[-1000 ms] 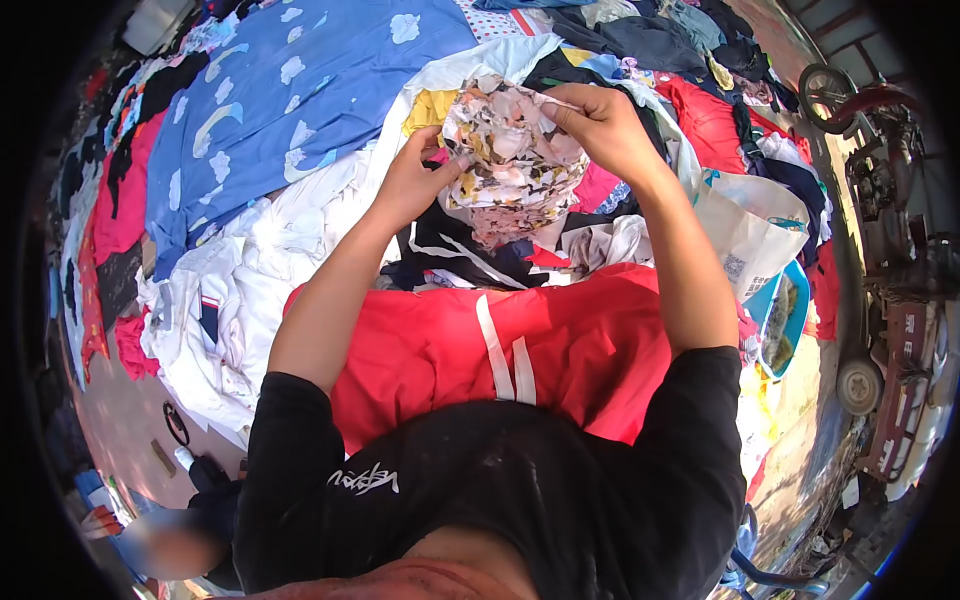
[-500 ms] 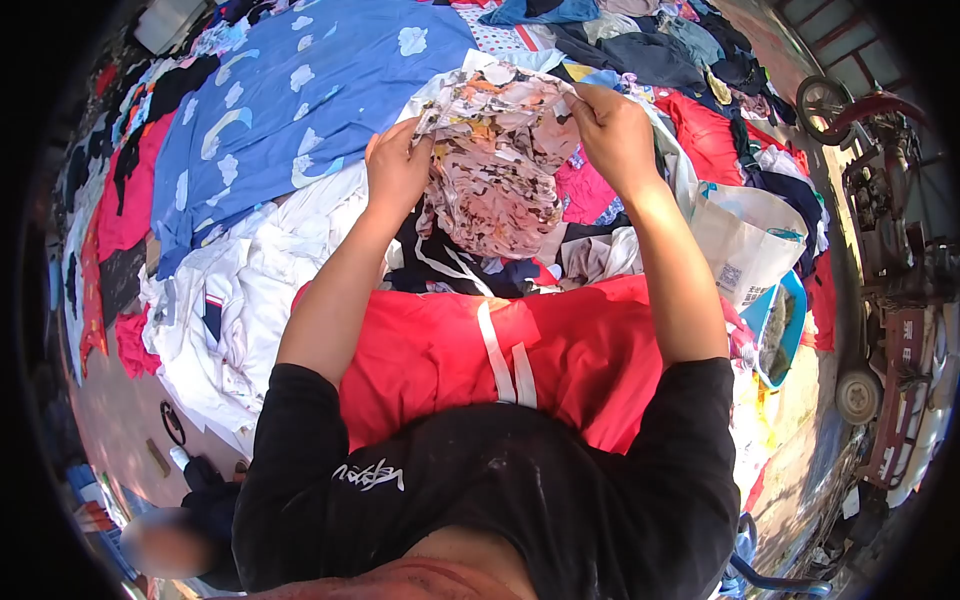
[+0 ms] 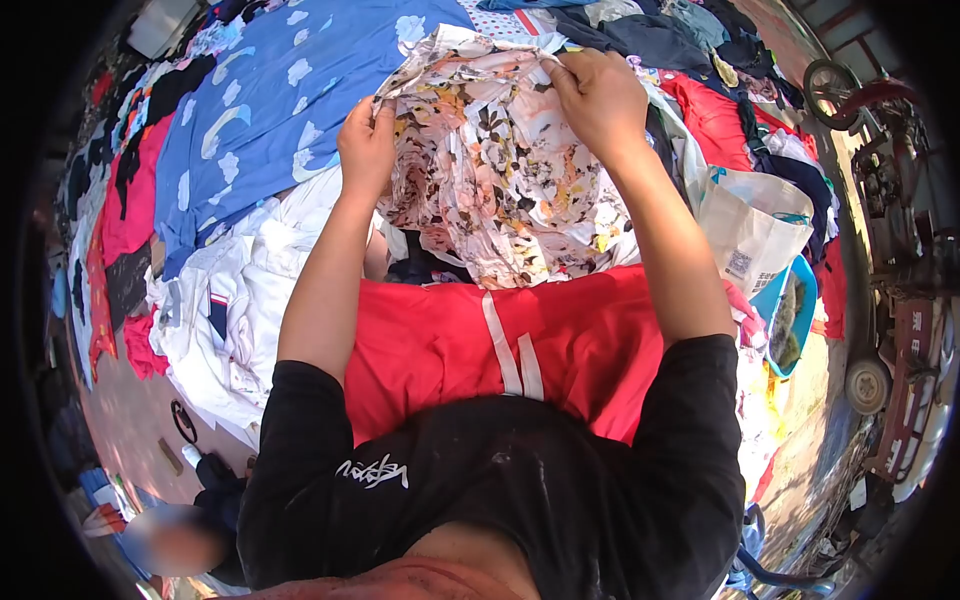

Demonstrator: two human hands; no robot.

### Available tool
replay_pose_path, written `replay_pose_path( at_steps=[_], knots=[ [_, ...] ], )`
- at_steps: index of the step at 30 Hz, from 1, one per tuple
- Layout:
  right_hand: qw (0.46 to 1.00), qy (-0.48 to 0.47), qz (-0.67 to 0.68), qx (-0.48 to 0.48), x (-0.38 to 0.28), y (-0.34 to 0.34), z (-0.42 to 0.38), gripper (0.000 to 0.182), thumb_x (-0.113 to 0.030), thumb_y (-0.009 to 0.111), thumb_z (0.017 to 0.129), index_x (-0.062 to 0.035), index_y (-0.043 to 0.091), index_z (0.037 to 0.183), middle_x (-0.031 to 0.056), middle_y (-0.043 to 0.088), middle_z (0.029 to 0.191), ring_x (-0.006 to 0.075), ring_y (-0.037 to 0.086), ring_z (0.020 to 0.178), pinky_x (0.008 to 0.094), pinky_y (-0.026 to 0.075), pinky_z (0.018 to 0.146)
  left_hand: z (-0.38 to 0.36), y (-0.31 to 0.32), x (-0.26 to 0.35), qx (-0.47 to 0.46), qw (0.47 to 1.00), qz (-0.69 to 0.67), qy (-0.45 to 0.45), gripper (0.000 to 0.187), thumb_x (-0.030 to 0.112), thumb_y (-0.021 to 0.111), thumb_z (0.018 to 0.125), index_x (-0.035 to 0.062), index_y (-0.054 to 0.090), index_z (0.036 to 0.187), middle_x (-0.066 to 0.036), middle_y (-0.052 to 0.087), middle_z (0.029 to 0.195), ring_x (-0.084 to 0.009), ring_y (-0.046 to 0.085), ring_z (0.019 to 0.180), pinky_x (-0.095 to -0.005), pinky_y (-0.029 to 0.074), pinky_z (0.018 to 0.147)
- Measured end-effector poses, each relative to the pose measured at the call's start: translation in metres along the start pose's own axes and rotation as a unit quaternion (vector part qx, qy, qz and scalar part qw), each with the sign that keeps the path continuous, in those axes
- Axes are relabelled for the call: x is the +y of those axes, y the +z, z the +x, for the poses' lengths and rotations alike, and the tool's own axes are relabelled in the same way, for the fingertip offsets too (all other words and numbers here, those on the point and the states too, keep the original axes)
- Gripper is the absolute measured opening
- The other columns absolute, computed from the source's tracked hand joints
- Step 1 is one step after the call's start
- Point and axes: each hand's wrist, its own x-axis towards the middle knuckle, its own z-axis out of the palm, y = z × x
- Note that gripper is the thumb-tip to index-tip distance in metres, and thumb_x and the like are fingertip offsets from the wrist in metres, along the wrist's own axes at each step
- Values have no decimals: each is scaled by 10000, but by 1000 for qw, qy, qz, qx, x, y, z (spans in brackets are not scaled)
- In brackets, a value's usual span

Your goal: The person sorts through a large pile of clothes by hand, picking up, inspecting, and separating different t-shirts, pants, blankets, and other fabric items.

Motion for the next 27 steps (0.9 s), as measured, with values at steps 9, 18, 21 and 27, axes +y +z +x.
replay_pose_path(
  at_steps=[9, 18, 21, 27],
  knots=[
    [920, 234, 312, -42, 37, 15, -12, 345, -278, 629, 972, 16, 647, 793, -45, 506, 644, 64, 406, 624, 266, 349, 554, -7, -1, 6, -198, 958, -183, -96, 417, 405, 581, 1006, 5, 681, 943, 28, 643, 825, -47, 502, 761, -238, 431, 687],
    [967, 137, 214, 10, 43, 27, -56, 448, -276, 720, 877, 2, 650, 1221, 150, 679, 1124, 205, 649, 1009, 331, 498, 879, -22, 15, 9, -328, 918, -181, -133, 160, 107, 701, 882, -15, 698, 986, 3, 680, 864, -55, 562, 770, -255, 464, 683],
    [923, 179, 319, -118, -9, 40, -86, 733, -297, 798, 776, 18, 513, 1374, 235, 584, 1305, 300, 599, 1186, 388, 464, 999, -34, 27, 13, -344, 920, -157, -103, 191, 86, 688, 882, -15, 703, 1043, -27, 697, 894, -78, 598, 805, -253, 482, 730],
    [897, 205, 202, -335, -8, 81, -119, 571, -264, 724, 772, -46, 592, 1284, 204, 657, 1149, 352, 655, 1039, 437, 527, 859, -45, 33, 13, -354, 921, -141, -84, 205, 30, 685, 847, -12, 709, 1046, -44, 707, 927, -108, 635, 832, -257, 503, 743]
  ],
)
